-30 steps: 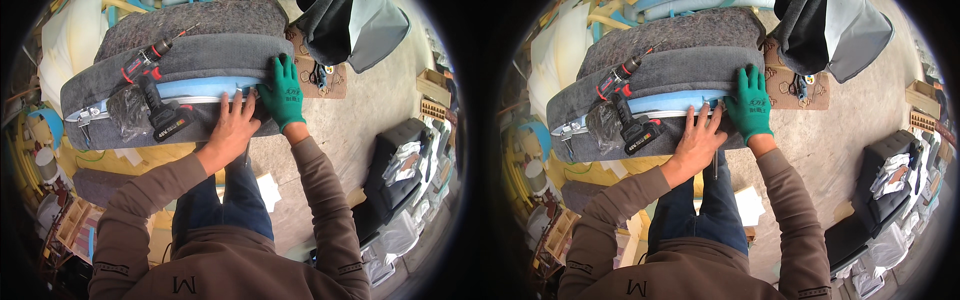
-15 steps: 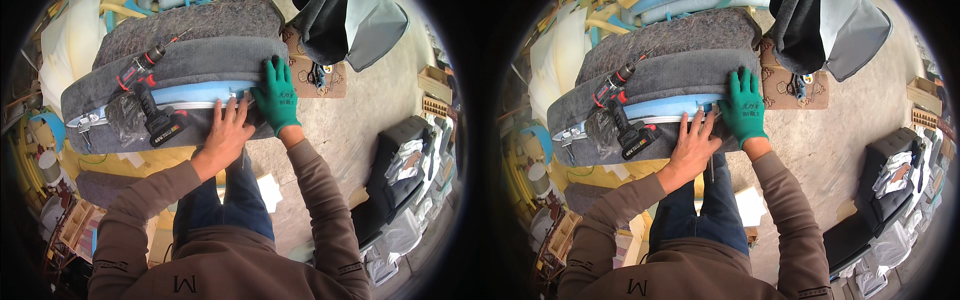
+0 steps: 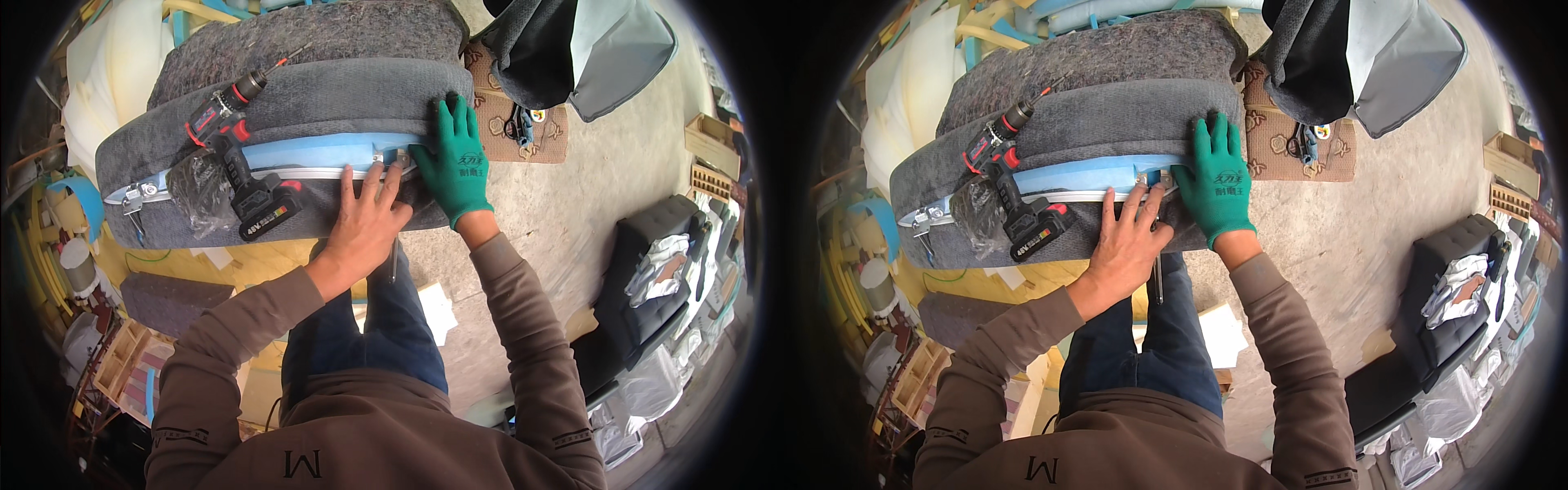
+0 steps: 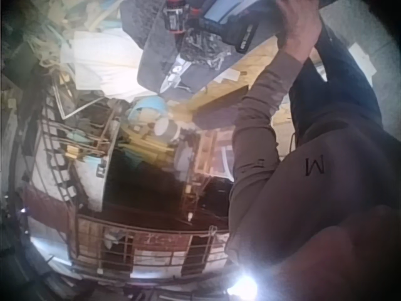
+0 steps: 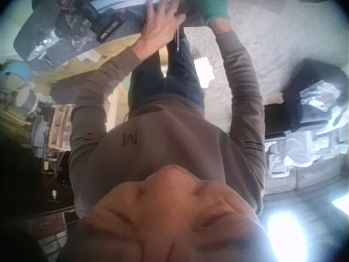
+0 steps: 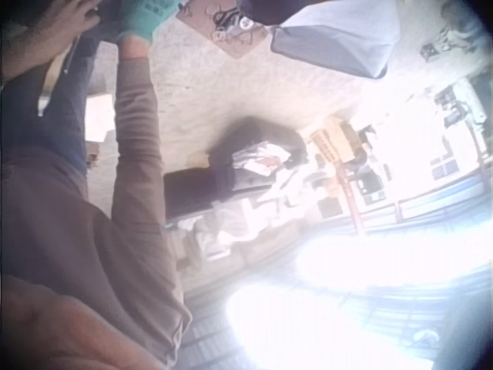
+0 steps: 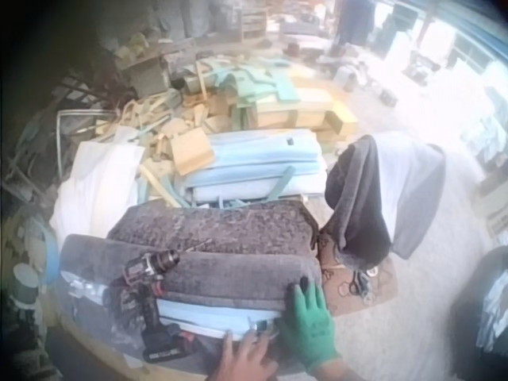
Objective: The person fits a grey fabric cover over a foam cushion, aligns it, and then uses a cordless drill to fasten a metal bracket to the cushion's frame. The person handles the cushion, fabric, drill, and bracket throughout the clip.
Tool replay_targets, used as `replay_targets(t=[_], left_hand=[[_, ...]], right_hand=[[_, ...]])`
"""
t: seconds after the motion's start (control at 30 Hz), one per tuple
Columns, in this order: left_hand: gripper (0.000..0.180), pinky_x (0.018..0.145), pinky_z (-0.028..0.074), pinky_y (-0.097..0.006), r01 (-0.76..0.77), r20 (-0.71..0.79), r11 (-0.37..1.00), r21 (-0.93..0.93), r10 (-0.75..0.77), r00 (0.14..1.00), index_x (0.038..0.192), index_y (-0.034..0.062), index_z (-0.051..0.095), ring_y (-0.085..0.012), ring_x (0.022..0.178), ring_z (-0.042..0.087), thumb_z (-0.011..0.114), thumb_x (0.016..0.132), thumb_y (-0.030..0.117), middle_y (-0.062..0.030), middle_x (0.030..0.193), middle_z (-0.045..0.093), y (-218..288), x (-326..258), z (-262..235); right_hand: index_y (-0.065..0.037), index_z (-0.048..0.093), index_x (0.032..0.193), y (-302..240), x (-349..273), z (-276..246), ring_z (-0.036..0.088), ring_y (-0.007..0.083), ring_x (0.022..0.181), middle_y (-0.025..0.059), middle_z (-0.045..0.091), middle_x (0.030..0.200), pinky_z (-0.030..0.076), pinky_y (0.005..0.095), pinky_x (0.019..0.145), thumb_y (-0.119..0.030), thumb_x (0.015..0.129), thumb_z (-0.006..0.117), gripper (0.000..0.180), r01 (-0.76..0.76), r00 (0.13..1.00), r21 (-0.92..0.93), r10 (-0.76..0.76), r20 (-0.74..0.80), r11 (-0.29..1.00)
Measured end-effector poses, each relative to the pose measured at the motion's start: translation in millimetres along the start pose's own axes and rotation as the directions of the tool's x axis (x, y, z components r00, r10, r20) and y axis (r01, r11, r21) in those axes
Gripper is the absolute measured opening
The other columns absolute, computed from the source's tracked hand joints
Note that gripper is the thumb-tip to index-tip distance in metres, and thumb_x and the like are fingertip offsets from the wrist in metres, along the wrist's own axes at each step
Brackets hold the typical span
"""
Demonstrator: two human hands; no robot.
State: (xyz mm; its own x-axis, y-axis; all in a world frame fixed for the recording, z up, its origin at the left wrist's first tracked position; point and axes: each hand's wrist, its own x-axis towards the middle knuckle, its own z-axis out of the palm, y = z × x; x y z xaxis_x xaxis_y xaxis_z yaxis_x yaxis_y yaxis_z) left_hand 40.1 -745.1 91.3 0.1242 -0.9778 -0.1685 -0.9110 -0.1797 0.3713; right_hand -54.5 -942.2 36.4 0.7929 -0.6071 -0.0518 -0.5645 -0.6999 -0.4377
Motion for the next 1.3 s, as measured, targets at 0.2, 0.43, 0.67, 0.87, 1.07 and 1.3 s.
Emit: replay_targets(t=[0.2,0.43,0.67,0.87,1.07,1.3], left_hand=[[0.013,0.126,0.03,-0.084,0.014,-0.025,0.999,0.045,-0.013,1.0,0.108,0.0093,0.075,-0.049,0.159,0.042,0.072,0.098,0.016,-0.0248,0.173,0.047,2,1,4],[0.013,0.125,0.03,-0.085,-0.019,0.034,0.996,0.085,0.016,0.999,0.109,0.0103,0.076,-0.0498,0.157,0.045,0.072,0.099,0.017,-0.0242,0.171,0.049,2,4,-6],[0.014,0.13,0.03,-0.078,-0.039,0.046,0.999,0.03,0.038,0.998,0.108,0.0095,0.076,-0.0484,0.156,0.047,0.072,0.096,0.015,-0.0248,0.168,0.053,-5,5,-4],[0.02,0.133,0.03,-0.073,0.008,0.0,0.997,-0.077,-0.008,1.0,0.113,0.0056,0.077,-0.0438,0.158,0.047,0.073,0.095,0.013,-0.0241,0.167,0.053,-9,1,-8],[0.037,0.135,0.031,-0.07,0.128,-0.053,0.932,-0.34,-0.155,0.986,0.132,0.0046,0.073,-0.0468,0.163,0.043,0.078,0.096,0.006,-0.0224,0.169,0.051,1,-35,-26],[0.043,0.11,0.05,-0.052,0.148,-0.127,0.896,-0.419,-0.219,0.968,0.135,0.0097,0.076,-0.0378,0.132,0.06,0.082,0.093,0.004,-0.0142,0.152,0.062,12,-46,-13]], right_hand=[[0.001,0.041,0.174,2,3,-7,0.04,0.0565,0.164,0.0304,0.039,0.182,0.046,0.0575,0.13,-0.032,0.094,0.09,0.1,0.03,0.999,0.041,-0.03,0.02,0.999],[0.002,0.042,0.174,-13,9,-14,0.043,0.0556,0.162,0.0304,0.039,0.181,0.05,0.0568,0.126,-0.033,0.088,0.093,0.105,-0.034,0.992,-0.096,0.045,0.118,0.995],[-0.005,0.043,0.174,-16,13,-6,0.044,0.0502,0.163,0.0258,0.038,0.182,0.056,0.0658,0.109,-0.038,0.086,0.096,0.108,-0.049,0.987,-0.193,0.077,0.141,0.98],[-0.005,0.039,0.176,-26,18,-5,0.039,0.0517,0.166,0.0254,0.034,0.184,0.052,0.0688,0.111,-0.041,0.088,0.095,0.111,-0.085,0.958,-0.311,0.163,0.236,0.946],[-0.004,0.038,0.176,-23,17,-6,0.039,0.0524,0.166,0.0273,0.033,0.184,0.051,0.0693,0.112,-0.039,0.089,0.095,0.109,-0.086,0.961,-0.273,0.153,0.231,0.958],[0.0,0.038,0.175,-29,19,-12,0.04,0.0565,0.164,0.0304,0.034,0.182,0.054,0.0665,0.115,-0.036,0.089,0.095,0.109,-0.074,0.96,-0.261,0.14,0.242,0.962]])
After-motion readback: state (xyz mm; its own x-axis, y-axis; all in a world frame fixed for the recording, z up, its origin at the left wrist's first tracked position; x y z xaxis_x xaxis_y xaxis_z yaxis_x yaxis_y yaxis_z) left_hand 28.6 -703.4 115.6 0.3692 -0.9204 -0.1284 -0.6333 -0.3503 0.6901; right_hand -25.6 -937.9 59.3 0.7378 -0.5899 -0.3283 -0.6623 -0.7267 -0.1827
